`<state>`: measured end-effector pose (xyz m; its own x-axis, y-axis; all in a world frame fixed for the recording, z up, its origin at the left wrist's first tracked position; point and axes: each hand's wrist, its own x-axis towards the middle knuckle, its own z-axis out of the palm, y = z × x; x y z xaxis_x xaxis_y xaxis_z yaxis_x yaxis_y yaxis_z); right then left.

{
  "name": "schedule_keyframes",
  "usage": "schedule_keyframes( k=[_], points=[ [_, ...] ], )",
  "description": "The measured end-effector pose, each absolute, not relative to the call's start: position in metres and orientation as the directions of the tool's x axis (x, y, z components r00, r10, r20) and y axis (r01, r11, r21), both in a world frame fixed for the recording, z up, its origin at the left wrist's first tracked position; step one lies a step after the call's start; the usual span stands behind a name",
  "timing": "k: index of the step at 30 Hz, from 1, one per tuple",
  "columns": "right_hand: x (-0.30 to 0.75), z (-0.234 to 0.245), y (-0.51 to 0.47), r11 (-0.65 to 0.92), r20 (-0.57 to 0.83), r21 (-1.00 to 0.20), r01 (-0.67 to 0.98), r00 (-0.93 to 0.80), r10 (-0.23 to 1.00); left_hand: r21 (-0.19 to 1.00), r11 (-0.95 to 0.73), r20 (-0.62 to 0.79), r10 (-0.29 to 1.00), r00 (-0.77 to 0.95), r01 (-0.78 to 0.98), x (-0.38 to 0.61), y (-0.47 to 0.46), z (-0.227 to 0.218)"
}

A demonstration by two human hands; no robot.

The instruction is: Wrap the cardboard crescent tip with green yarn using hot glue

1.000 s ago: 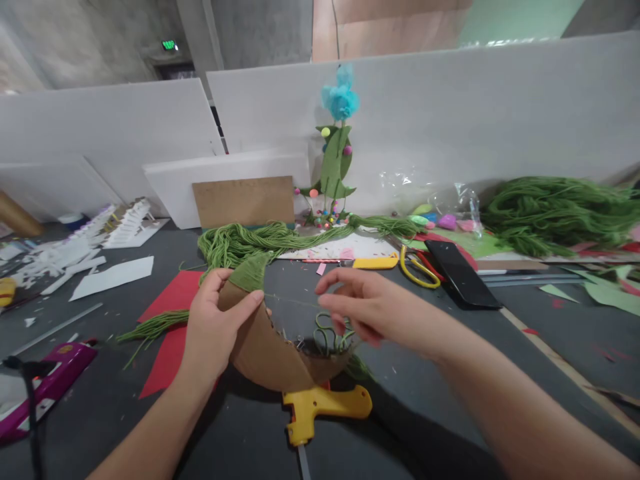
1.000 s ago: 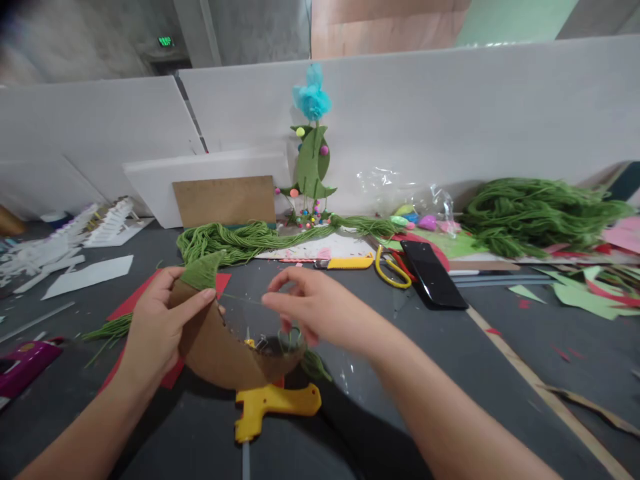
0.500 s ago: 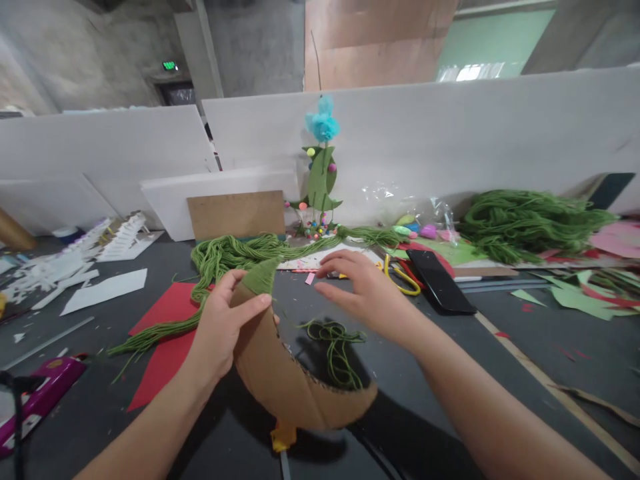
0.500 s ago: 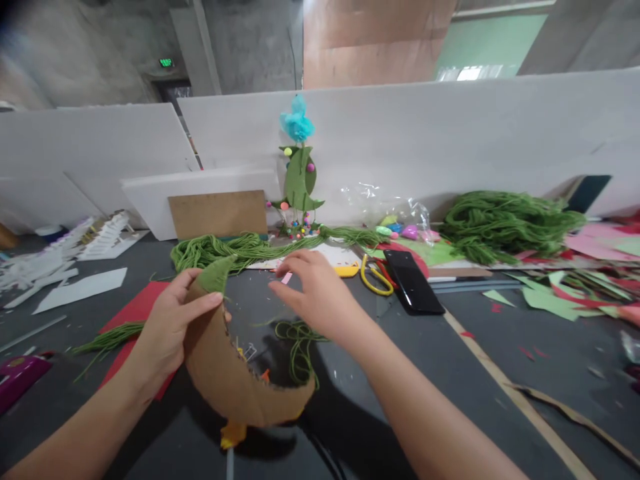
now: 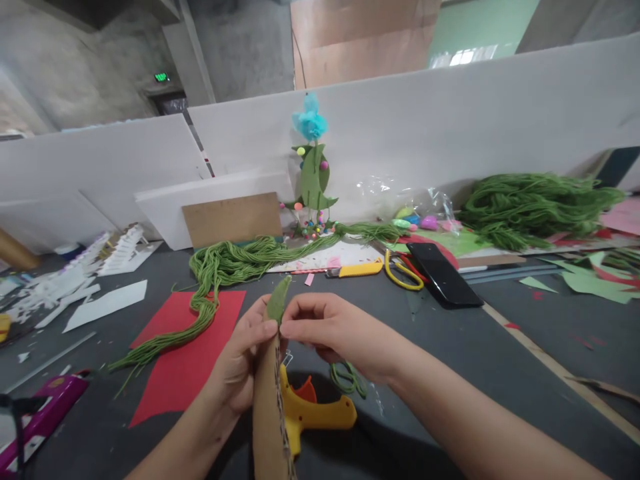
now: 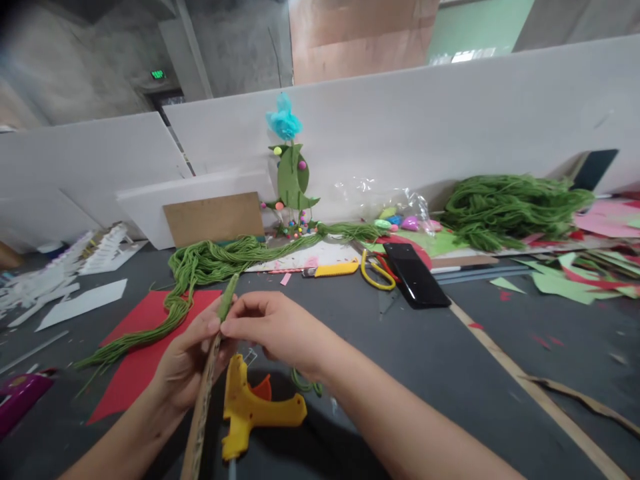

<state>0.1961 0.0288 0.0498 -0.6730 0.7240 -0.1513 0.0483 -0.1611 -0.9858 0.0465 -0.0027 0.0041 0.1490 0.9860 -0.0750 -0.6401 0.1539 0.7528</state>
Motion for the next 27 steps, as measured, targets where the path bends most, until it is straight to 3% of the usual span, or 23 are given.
schedule_keyframes(
  k=[4,7,11,16,20,24,27],
  points=[
    [0.187,0.04,0.027,-0.215,-0.179,-0.976,0.009,-0.592,0.786,0.699,0.158,-0.064,0.985,0.16,-0.697,0.041,-0.001,-0.005],
    [0.182,0.033,0.028,-0.202,-0.115,-0.975,-0.097,-0.559,0.821,0.671,0.172,-0.038,0.979,0.198,-0.721,0.039,0.001,-0.009],
    [0.178,0.03,0.027,-0.07,-0.004,-0.991,-0.11,-0.512,0.859,0.616,0.21,-0.002,0.964,0.265,-0.76,0.04,0.0,-0.012],
    [0.18,0.031,0.026,0.099,0.1,-0.995,-0.028,-0.497,0.862,0.563,0.289,-0.062,0.949,0.31,-0.774,0.045,-0.002,-0.011],
    [0.188,0.036,0.029,0.209,0.134,-0.972,0.108,-0.475,0.87,0.641,0.303,-0.163,0.952,0.261,-0.705,0.049,-0.001,-0.008],
    [0.198,0.044,0.036,0.357,0.176,-0.868,0.344,-0.46,0.87,0.817,0.322,-0.233,0.943,0.237,-0.477,0.045,0.003,-0.005],
    [0.201,0.048,0.036,0.403,0.192,-0.793,0.457,-0.44,0.877,0.848,0.399,-0.298,0.903,0.308,-0.349,0.042,0.003,-0.003]
  ],
)
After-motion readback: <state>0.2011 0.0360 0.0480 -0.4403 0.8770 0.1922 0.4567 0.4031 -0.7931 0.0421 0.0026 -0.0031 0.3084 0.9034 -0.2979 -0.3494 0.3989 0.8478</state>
